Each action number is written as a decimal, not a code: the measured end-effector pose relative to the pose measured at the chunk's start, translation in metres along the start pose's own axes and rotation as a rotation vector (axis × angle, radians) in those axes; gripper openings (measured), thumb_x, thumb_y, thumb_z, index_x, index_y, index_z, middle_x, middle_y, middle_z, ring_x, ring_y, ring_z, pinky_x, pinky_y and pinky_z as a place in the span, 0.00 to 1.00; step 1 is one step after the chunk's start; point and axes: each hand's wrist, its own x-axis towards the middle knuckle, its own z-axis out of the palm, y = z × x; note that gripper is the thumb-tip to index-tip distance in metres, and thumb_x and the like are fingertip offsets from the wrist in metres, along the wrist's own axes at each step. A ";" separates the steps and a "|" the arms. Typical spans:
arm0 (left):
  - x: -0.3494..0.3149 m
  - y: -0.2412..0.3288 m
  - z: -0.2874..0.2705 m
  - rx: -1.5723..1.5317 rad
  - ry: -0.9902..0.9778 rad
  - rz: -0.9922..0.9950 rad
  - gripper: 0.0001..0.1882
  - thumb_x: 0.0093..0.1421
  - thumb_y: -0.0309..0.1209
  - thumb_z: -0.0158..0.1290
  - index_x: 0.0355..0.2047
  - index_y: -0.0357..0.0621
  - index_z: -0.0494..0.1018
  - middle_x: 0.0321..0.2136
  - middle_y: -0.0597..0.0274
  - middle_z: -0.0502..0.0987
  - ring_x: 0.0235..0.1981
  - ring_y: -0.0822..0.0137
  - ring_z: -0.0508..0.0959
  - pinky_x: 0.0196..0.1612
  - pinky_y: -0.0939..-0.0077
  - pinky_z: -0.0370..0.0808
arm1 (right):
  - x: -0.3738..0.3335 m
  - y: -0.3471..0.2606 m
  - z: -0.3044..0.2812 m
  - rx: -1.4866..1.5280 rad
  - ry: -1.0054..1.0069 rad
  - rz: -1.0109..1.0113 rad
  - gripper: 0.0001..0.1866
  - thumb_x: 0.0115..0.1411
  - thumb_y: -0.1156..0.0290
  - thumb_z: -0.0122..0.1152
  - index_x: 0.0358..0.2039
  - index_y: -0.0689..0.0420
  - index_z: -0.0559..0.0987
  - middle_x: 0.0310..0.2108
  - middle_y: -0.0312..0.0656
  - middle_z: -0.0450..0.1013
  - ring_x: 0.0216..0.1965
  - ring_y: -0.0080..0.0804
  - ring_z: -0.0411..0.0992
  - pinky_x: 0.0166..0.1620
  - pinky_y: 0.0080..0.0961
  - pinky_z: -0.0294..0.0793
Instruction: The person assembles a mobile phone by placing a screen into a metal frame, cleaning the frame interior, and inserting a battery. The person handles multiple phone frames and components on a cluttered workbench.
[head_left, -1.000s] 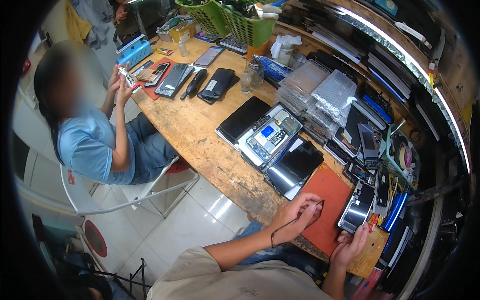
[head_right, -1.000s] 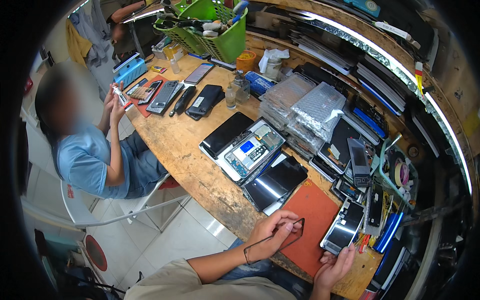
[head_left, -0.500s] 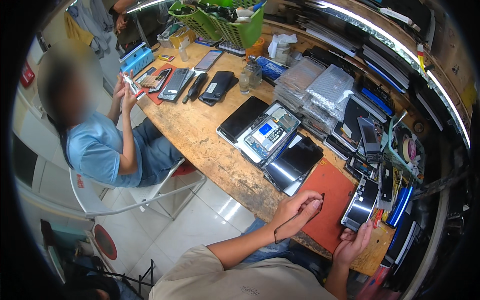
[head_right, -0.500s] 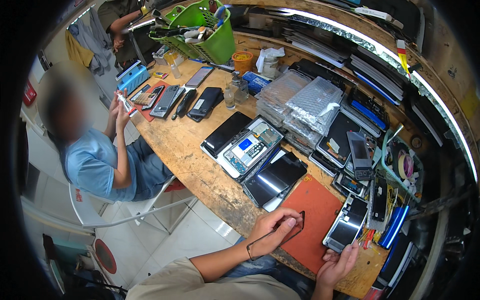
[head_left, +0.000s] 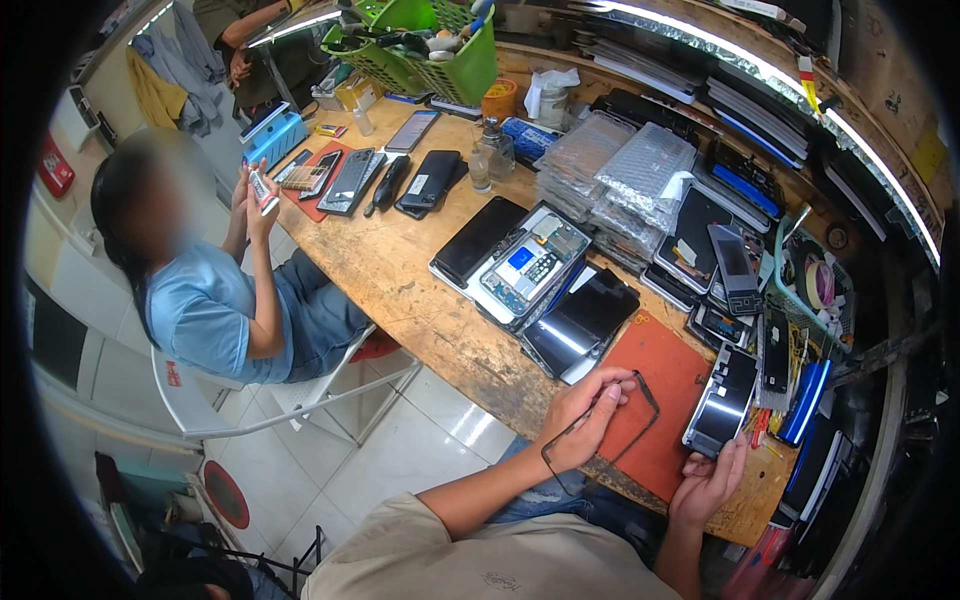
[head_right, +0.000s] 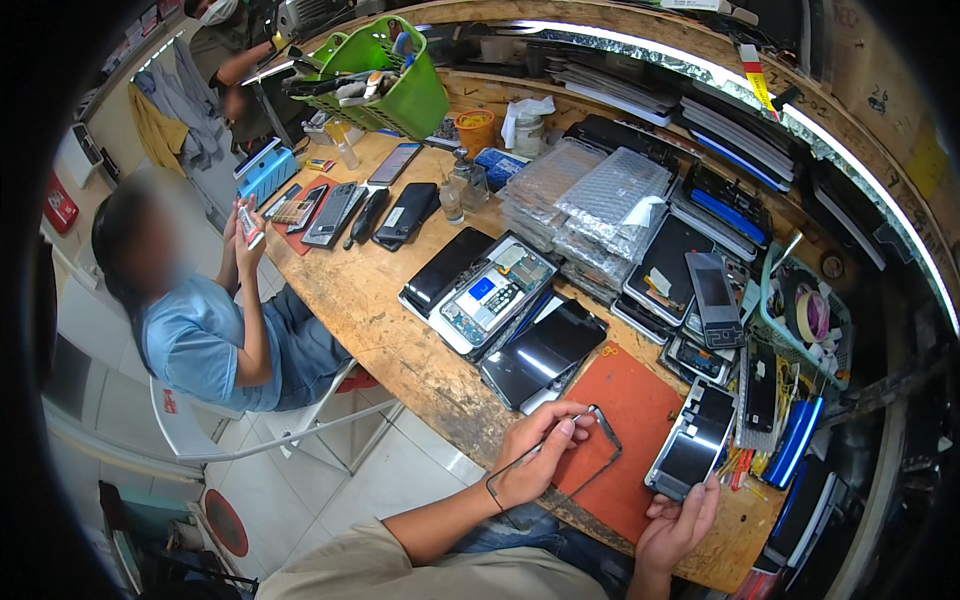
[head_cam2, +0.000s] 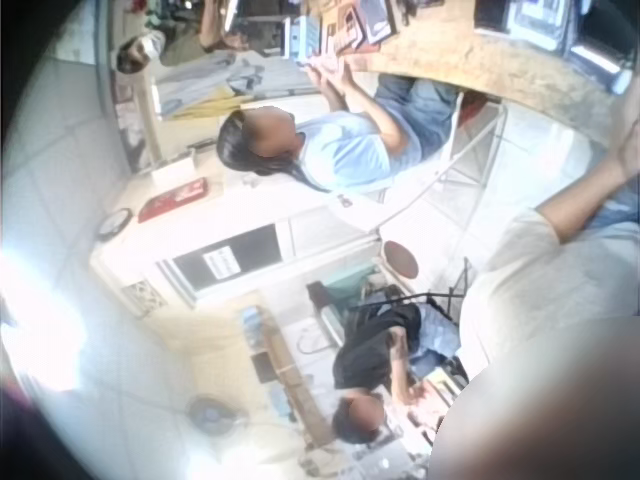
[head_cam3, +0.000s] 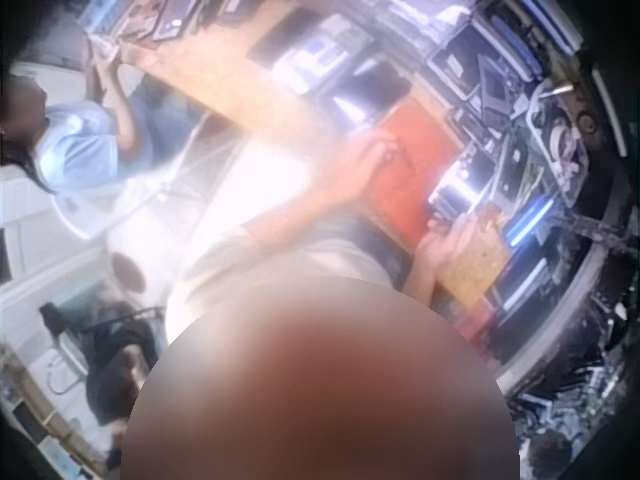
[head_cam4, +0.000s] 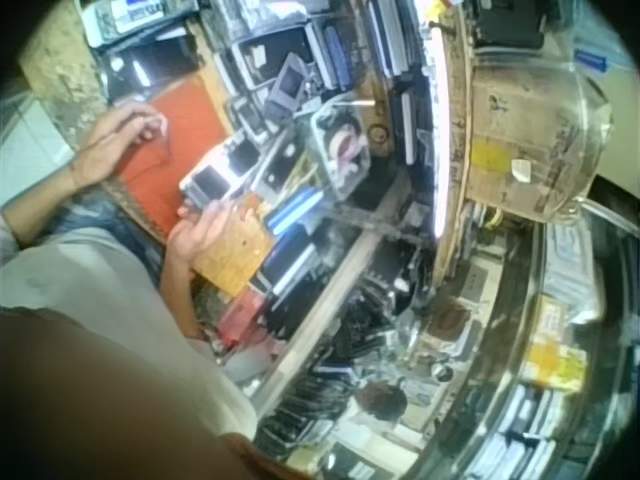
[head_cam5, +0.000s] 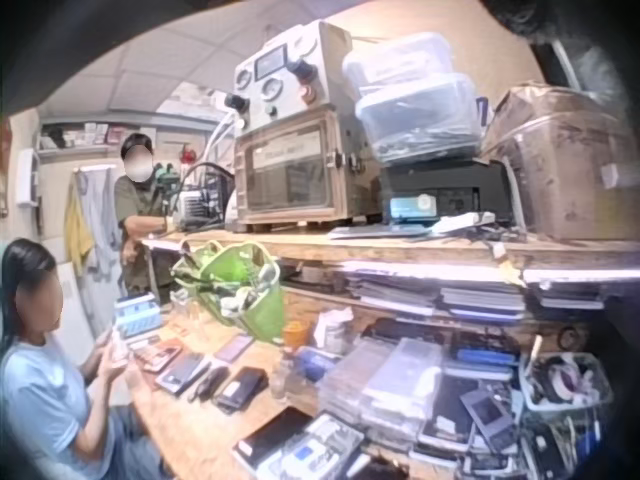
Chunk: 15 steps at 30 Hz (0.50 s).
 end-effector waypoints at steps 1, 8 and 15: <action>0.000 0.001 0.000 0.016 -0.002 0.003 0.14 0.77 0.30 0.47 0.56 0.34 0.73 0.46 0.55 0.84 0.45 0.69 0.84 0.49 0.74 0.81 | 0.000 0.000 -0.001 0.003 0.001 0.000 0.24 0.78 0.61 0.50 0.67 0.63 0.66 0.40 0.39 0.78 0.25 0.17 0.70 0.26 0.15 0.68; 0.001 0.005 0.001 0.054 -0.013 0.014 0.14 0.74 0.28 0.51 0.56 0.35 0.73 0.42 0.53 0.86 0.46 0.68 0.86 0.50 0.73 0.81 | -0.001 -0.002 0.002 0.009 0.035 0.001 0.24 0.78 0.62 0.47 0.66 0.65 0.65 0.37 0.39 0.77 0.25 0.18 0.70 0.25 0.15 0.68; 0.001 0.006 0.002 0.122 -0.016 0.048 0.13 0.73 0.28 0.52 0.54 0.35 0.74 0.42 0.53 0.86 0.45 0.68 0.86 0.49 0.73 0.81 | -0.001 -0.007 0.007 0.003 0.024 0.007 0.24 0.79 0.63 0.45 0.66 0.66 0.64 0.36 0.41 0.77 0.25 0.18 0.71 0.25 0.15 0.69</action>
